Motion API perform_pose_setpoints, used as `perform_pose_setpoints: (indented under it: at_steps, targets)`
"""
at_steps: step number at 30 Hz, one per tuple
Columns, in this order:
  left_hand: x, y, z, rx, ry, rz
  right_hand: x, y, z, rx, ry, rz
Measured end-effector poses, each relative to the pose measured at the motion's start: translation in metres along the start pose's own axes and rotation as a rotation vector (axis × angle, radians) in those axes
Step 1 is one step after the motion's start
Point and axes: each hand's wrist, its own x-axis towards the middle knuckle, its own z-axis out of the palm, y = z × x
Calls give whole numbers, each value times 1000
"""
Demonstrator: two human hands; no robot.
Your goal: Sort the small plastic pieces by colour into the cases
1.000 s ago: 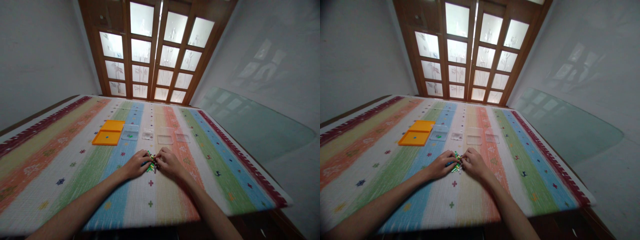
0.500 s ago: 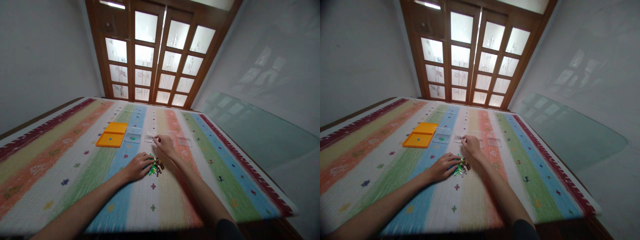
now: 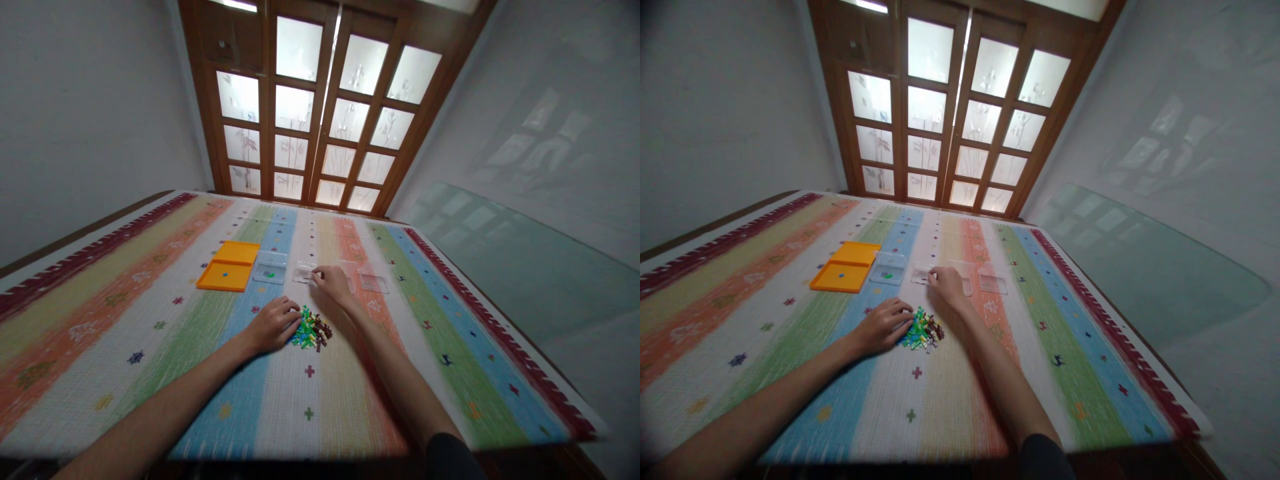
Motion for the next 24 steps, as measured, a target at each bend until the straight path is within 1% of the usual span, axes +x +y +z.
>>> perform_pose_setpoints:
  at_steps: [2,5,8,10,13,17,20,24]
  targets:
    - [-1,-1,0,9,-2,-15,-13,9,-6,117,-19,-65]
    - [-1,0,1,-5,-10,-25,-37,21,-11,282,-119,-214]
    - [-1,1,2,-27,-21,-18,-59,24,-10,323,-220,-228]
    - [0,2,3,-33,-20,-22,-68,21,-7,316,-250,-205]
    - [1,2,3,-36,-2,-45,-73,15,-3,277,-259,-185]
    - [0,0,3,-28,17,-81,-73,11,3,201,-226,-179]
    - [0,-2,4,-24,18,-97,-72,12,5,200,-207,-196]
    - [-1,-2,4,-16,15,-99,-72,12,4,224,-215,-196]
